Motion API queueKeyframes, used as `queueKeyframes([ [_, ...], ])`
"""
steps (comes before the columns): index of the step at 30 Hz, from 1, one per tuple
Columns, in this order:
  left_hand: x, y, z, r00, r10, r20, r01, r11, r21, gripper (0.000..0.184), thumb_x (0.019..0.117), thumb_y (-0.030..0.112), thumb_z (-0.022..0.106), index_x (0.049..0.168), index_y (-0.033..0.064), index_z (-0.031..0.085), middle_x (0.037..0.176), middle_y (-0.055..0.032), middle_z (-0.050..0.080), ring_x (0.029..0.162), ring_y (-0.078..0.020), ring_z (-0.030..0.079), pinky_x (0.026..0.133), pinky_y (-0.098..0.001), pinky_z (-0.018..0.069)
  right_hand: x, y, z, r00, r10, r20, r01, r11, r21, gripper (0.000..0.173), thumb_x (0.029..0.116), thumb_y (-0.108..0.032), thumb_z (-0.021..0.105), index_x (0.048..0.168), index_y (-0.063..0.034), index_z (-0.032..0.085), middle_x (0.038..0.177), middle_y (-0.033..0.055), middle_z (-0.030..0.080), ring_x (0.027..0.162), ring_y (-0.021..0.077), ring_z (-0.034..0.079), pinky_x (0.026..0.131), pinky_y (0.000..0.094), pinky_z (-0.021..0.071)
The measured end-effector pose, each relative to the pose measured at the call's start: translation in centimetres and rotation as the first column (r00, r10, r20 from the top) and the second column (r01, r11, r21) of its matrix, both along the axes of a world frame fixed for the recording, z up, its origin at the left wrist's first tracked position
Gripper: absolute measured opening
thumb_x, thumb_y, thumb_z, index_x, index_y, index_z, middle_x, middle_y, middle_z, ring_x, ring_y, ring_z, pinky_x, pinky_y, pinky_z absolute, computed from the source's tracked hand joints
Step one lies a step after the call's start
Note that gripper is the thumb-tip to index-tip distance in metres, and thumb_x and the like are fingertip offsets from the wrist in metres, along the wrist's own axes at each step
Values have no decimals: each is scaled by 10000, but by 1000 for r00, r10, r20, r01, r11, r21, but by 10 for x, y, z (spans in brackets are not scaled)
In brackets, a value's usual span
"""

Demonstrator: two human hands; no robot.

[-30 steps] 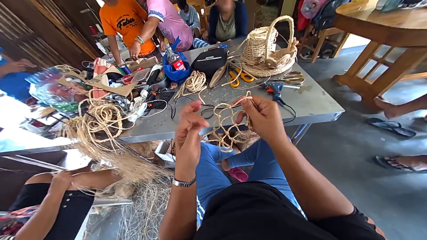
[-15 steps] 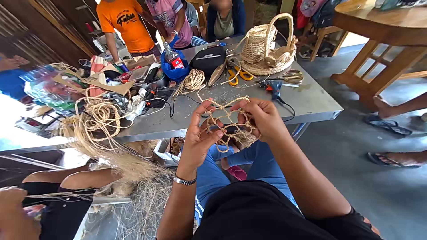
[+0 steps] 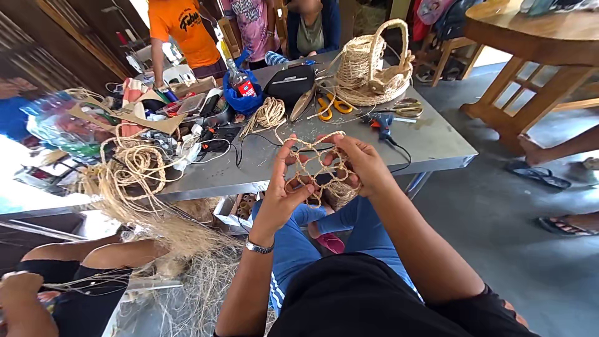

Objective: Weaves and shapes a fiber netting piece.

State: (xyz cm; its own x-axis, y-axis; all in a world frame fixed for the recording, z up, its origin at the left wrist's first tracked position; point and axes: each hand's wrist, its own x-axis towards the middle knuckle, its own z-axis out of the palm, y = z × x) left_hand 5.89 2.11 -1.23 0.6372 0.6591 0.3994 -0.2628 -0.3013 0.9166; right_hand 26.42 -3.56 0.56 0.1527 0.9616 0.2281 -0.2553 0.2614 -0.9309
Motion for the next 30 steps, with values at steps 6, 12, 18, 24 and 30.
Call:
queueKeyframes([
  [6,-4,-8,4,992,-33,125,46,994,-96,871,901,-31,672,1613,298,294,1294,-56,541,980,-174,647,871,-369,594,3,0,2,998,-52,28,51,998,27,362,1111,-343,438,1057,-92,694,689,-25,635,383,-12,399,325,142,334],
  [12,4,-16,11,970,83,230,-83,997,-10,768,906,-42,661,1577,218,392,1366,-58,534,1007,-145,642,900,-342,581,-3,1,4,996,-79,29,77,996,50,361,1109,-337,442,1022,-80,681,659,-25,584,410,-2,428,358,141,371],
  [18,12,-12,14,910,188,370,-177,982,-65,417,1034,139,554,1450,132,574,1279,-42,638,1065,-139,639,977,-355,533,-10,-8,7,980,-124,157,111,990,87,366,1111,-305,434,1053,-71,709,661,-19,608,431,13,464,372,148,388],
  [24,19,-16,15,808,275,522,-205,960,-188,255,1042,58,533,1230,37,704,1086,-89,717,908,-134,693,871,-306,584,-18,-19,6,949,-170,266,122,975,187,326,1106,-229,447,1074,-58,723,662,-53,610,451,0,486,384,148,402],
  [30,17,-23,20,801,285,527,-190,955,-227,188,970,-3,617,1111,40,734,1001,-66,721,879,-111,680,860,-288,572,-19,-24,5,942,-196,273,143,969,202,314,1100,-218,459,1080,-64,732,663,-61,601,451,-10,474,384,141,393],
])
